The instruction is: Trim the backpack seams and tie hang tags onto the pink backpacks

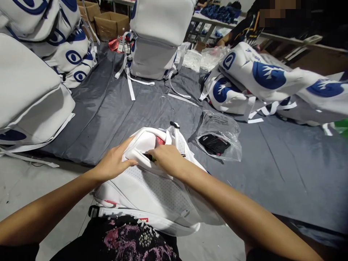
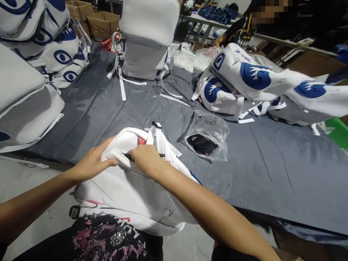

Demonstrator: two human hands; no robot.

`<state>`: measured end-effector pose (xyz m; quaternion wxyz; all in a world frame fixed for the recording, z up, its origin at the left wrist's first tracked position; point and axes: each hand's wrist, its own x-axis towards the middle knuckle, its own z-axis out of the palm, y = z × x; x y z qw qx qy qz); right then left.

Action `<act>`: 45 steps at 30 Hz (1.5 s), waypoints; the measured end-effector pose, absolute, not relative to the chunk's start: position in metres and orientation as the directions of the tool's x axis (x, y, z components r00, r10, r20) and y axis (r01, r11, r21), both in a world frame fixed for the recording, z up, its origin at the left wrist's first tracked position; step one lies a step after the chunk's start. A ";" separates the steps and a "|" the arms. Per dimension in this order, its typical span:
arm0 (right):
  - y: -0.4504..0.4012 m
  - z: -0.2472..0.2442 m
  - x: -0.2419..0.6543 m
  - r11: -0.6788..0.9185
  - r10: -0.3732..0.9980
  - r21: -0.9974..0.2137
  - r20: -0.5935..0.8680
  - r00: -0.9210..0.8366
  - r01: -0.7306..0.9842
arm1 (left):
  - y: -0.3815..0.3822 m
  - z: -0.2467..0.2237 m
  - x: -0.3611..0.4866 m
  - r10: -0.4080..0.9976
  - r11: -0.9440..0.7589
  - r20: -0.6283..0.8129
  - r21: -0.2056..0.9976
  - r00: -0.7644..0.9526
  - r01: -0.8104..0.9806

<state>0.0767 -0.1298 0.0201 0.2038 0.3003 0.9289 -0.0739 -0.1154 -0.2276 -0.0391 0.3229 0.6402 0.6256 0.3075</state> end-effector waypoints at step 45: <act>-0.160 0.136 0.194 0.581 0.797 -0.345 0.425 -0.429 0.738 | -0.255 0.220 -0.072 0.523 -0.603 0.741 -0.027 0.421 0.797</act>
